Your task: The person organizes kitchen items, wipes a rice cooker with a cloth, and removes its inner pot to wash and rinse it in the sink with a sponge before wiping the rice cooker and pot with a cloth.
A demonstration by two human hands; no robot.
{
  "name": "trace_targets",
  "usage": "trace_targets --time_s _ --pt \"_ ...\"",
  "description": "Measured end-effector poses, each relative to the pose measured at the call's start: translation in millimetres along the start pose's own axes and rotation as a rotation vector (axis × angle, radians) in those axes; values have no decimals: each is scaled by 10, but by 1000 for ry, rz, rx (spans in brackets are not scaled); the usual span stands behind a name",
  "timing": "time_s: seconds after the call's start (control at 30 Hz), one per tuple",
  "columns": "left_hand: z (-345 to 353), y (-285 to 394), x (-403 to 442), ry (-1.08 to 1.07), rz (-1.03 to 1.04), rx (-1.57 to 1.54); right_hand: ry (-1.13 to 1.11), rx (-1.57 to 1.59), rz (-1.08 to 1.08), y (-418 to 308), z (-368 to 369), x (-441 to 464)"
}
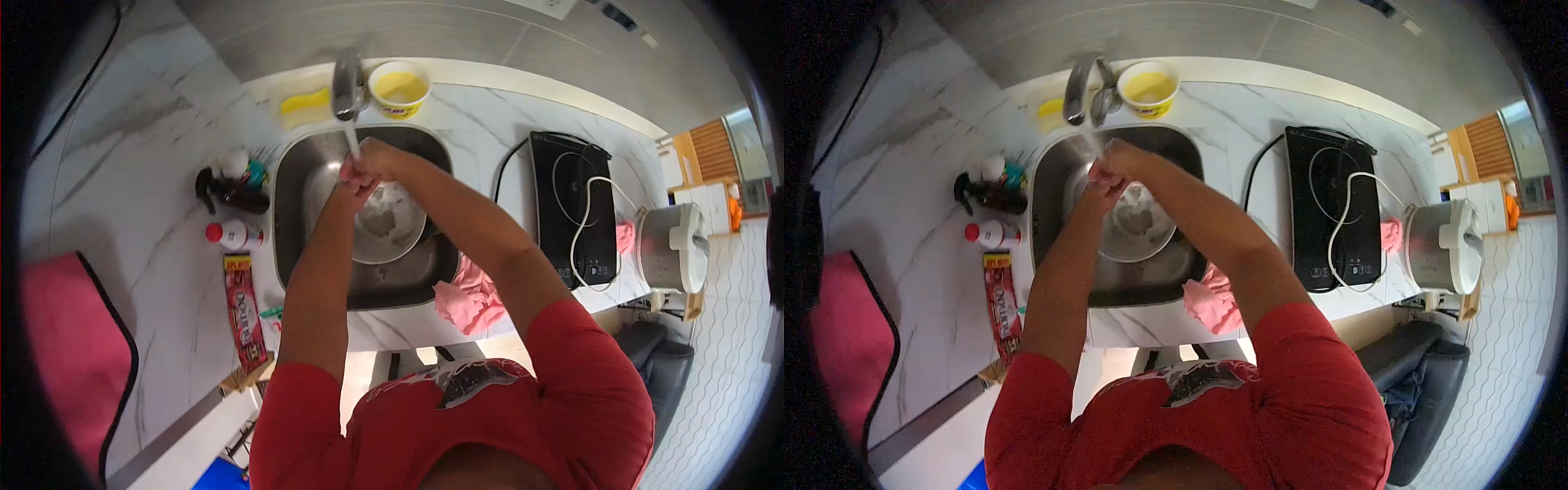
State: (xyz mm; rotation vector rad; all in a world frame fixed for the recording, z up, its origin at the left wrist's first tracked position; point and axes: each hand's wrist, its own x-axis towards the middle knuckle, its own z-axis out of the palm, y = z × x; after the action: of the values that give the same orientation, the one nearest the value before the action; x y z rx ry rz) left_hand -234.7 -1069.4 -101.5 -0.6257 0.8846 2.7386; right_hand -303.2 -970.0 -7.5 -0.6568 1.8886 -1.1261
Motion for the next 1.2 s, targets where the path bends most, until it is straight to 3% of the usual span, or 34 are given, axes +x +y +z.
trace_targets --time_s 0.03,0.1,0.13,0.27,0.33,0.37,0.43,0.47,0.53,0.57,0.63,0.67,0.73,0.77,0.8,0.83,0.9,0.97,1.03,1.07,1.1,1.13,1.17,1.2 --pt "-90 1 19 19 9 -8 -22 1 -2 -35 42 -2" --pt "-240 -6 187 -201 79 166 21 220 158 -166 64 -17" --pt "-229 117 203 -182 -48 178 -84 238 171 -138 64 74" --pt "-495 -69 497 50 46 363 -143 60 133 -442 -10 -159" --pt "-502 124 365 -447 152 427 -184 36 98 -415 -38 -128" --pt "-482 161 411 -443 152 425 -221 14 64 -397 -43 -107" --pt "-483 240 610 -1028 -438 -377 -220 98 85 -289 -9 50" --pt "-467 240 573 -1024 -435 -381 -213 182 109 -215 17 109" --pt "-186 359 312 64 -137 365 -215 183 125 -387 4 30" --pt "-201 390 256 70 -136 362 -210 184 140 -484 8 -29" --pt "-325 454 203 -180 -33 300 -212 270 105 -470 -1 -8" --pt "-361 422 187 -175 -30 296 -248 241 99 -457 -30 -11" --pt "13 415 -145 -227 211 670 -292 208 96 -461 -66 -64" --pt "207 403 -236 -222 213 663 -246 -100 -118 -483 -95 -114" --pt "406 389 -306 -80 212 653 -195 -410 -333 -521 -125 -158" --pt "474 360 -333 64 207 641 -204 -412 -331 -603 -128 -226" --pt "469 357 -296 14 184 656 -41 -193 -36 -732 -120 -361" --pt "370 376 -135 -36 165 676 8 -186 -93 -616 -140 -436" --pt "286 397 -44 -209 20 467 56 -173 -151 -417 -116 -531" --pt "339 416 -65 -204 24 466 238 -185 -126 -309 -77 -602" --pt "649 502 -263 -22 -6 939 421 -195 -98 -188 -49 -632" --pt "815 565 -373 176 -38 1407 417 -195 -102 -38 -35 -599" --pt "776 581 -335 180 -40 1406 453 -58 32 146 -4 -557" --pt "704 603 -231 -3 152 1713 487 78 165 275 24 -507"
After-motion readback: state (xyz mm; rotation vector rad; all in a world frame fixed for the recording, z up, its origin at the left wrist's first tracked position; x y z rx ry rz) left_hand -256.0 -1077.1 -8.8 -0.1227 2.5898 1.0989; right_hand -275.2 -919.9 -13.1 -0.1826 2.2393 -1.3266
